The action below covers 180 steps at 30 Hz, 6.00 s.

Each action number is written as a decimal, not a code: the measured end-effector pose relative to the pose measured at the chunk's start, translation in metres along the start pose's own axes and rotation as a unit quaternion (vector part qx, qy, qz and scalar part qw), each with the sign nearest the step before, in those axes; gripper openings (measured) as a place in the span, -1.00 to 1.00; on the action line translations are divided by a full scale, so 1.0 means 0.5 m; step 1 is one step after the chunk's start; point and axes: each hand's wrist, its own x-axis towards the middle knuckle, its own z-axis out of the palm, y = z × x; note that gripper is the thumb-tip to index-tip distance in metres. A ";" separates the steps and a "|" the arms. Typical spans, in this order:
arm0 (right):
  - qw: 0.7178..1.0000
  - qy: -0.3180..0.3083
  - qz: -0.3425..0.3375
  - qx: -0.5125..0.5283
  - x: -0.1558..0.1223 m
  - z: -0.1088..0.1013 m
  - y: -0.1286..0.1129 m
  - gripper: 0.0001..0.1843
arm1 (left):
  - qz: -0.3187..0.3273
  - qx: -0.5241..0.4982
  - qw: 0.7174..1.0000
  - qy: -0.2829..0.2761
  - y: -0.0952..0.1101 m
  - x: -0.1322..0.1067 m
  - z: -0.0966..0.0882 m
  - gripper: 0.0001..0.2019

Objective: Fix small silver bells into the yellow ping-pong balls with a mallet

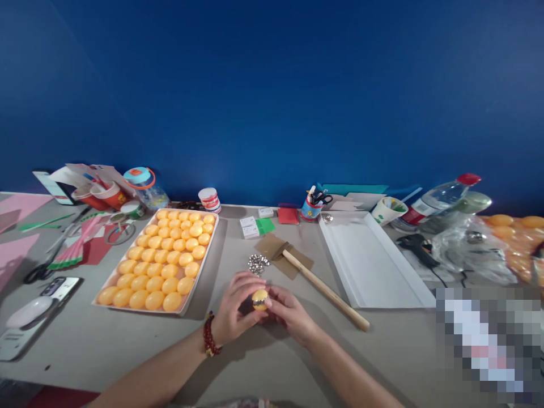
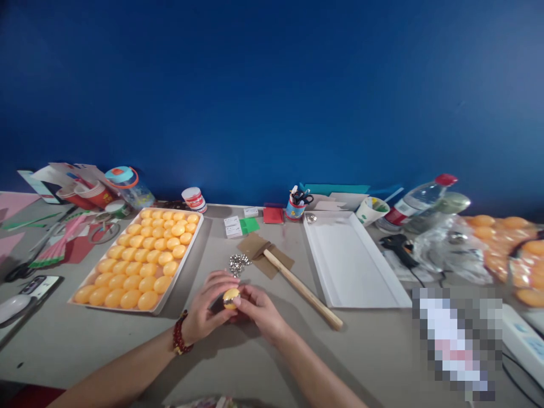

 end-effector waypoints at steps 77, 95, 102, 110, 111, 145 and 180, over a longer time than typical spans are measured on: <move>0.992 0.026 -0.063 -0.109 -0.004 0.004 -0.012 -0.62 | -0.056 -0.200 0.976 -0.062 -0.014 -0.002 -0.003 -0.58; 0.998 -0.020 -0.029 -0.060 -0.003 0.002 -0.006 -0.62 | -0.047 -0.223 0.974 -0.003 -0.020 0.005 0.005 -0.69; 0.997 -0.035 -0.033 -0.064 -0.005 0.007 -0.012 -0.64 | -0.046 -0.200 0.978 -0.021 -0.021 0.002 0.007 -0.67; 0.994 -0.002 -0.056 -0.097 -0.001 0.008 -0.012 -0.68 | -0.015 -0.127 0.991 -0.045 -0.011 -0.001 0.008 -0.61; 0.994 0.001 -0.056 -0.096 -0.001 0.009 -0.013 -0.67 | -0.012 -0.121 0.992 -0.045 -0.011 -0.002 0.008 -0.60; 0.993 0.015 -0.044 -0.104 -0.005 0.012 -0.015 -0.57 | -0.044 -0.139 0.987 -0.063 0.000 0.002 0.003 -0.53; 0.885 0.201 -0.154 -0.391 0.009 -0.046 -0.022 -0.62 | -0.145 -0.154 0.977 -0.016 -0.007 -0.005 0.004 -0.69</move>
